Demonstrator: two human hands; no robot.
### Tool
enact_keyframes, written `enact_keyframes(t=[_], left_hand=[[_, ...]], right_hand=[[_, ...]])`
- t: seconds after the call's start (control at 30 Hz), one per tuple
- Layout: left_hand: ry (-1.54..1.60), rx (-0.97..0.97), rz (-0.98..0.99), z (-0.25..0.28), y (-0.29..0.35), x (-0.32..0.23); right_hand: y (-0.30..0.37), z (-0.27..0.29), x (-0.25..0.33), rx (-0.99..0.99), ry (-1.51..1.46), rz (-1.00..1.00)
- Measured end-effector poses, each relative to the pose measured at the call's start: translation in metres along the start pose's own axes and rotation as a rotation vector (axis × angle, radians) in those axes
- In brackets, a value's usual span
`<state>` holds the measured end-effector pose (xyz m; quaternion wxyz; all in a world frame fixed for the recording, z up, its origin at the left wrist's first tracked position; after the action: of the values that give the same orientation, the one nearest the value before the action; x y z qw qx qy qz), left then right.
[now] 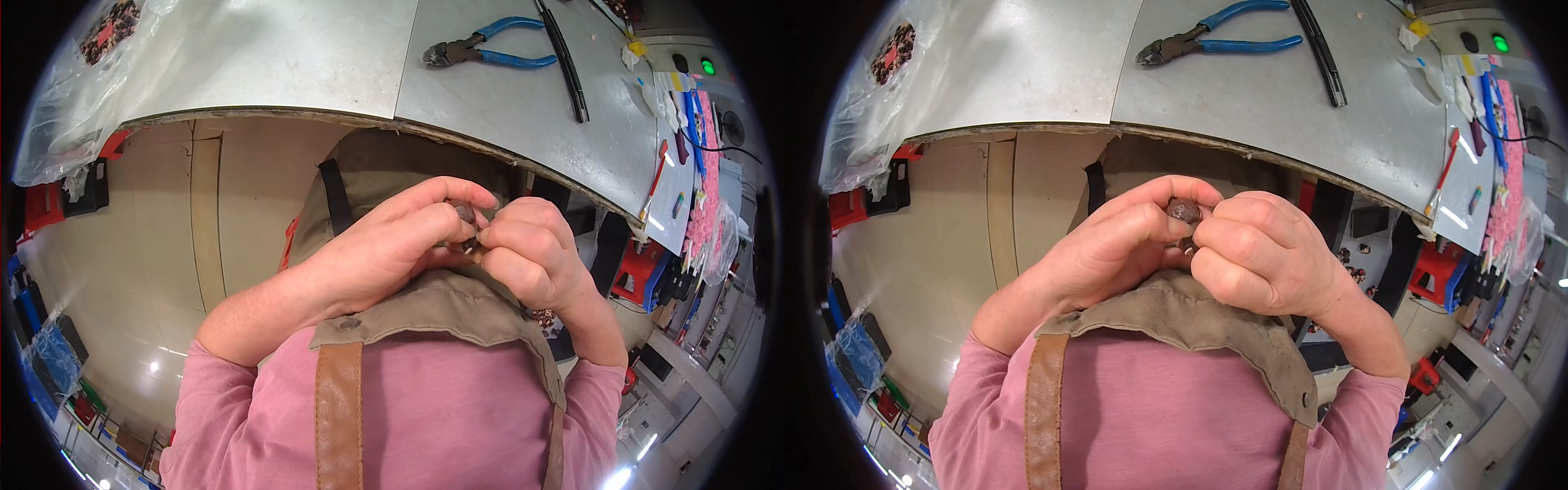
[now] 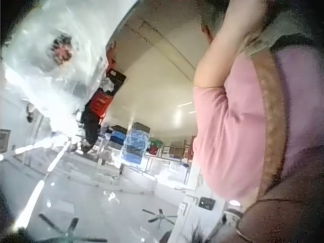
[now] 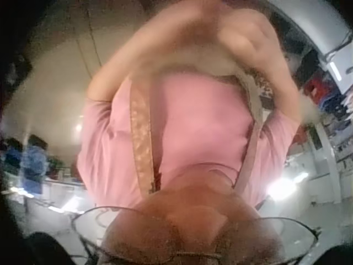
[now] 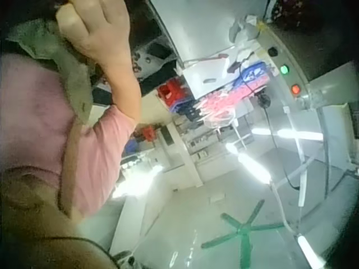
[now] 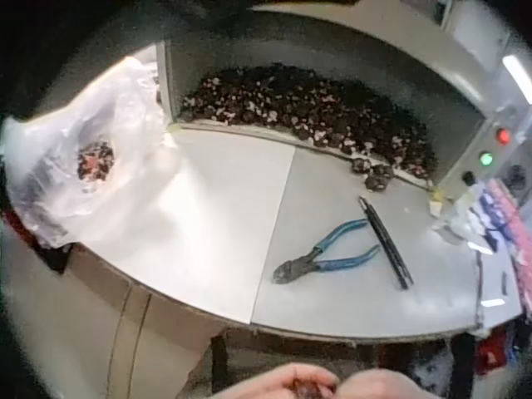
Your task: The person trims and details small figurines using a handheld tool, retrieves figurines from a compartment, and places them into a tray.
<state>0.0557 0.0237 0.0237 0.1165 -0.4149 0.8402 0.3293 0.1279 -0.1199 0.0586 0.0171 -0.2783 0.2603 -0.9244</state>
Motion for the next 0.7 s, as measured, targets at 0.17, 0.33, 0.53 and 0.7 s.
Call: enact_keyframes(t=[0.17, 0.33, 0.53, 0.7], left_hand=[[0.004, -0.007, -0.002, -0.009, -0.002, 0.004], [0.009, 0.0, -0.008, -0.02, -0.005, 0.013], [-0.012, -0.005, -0.015, -0.017, -0.011, 0.016], [0.02, 0.016, -0.168, -0.012, -0.011, 0.012]], right_hand=[[0.006, 0.006, 0.003, -0.003, 0.005, -0.002], [0.017, 0.013, 0.009, -0.01, -0.003, -0.009], [0.021, 0.015, 0.007, -0.028, 0.002, -0.033], [0.026, 0.013, -0.006, -0.227, -0.017, -0.132]])
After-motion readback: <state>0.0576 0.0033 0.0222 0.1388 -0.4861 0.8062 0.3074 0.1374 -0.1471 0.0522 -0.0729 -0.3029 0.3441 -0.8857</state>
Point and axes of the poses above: each hand's wrist, its own y-axis away from the middle knuckle, its own z-axis out of the back of the hand, x = y × z, the point moved 3 cm from there along -y, towards the middle knuckle, and after that the axes turned 10 degrees about -y, right-handed, at the moved point
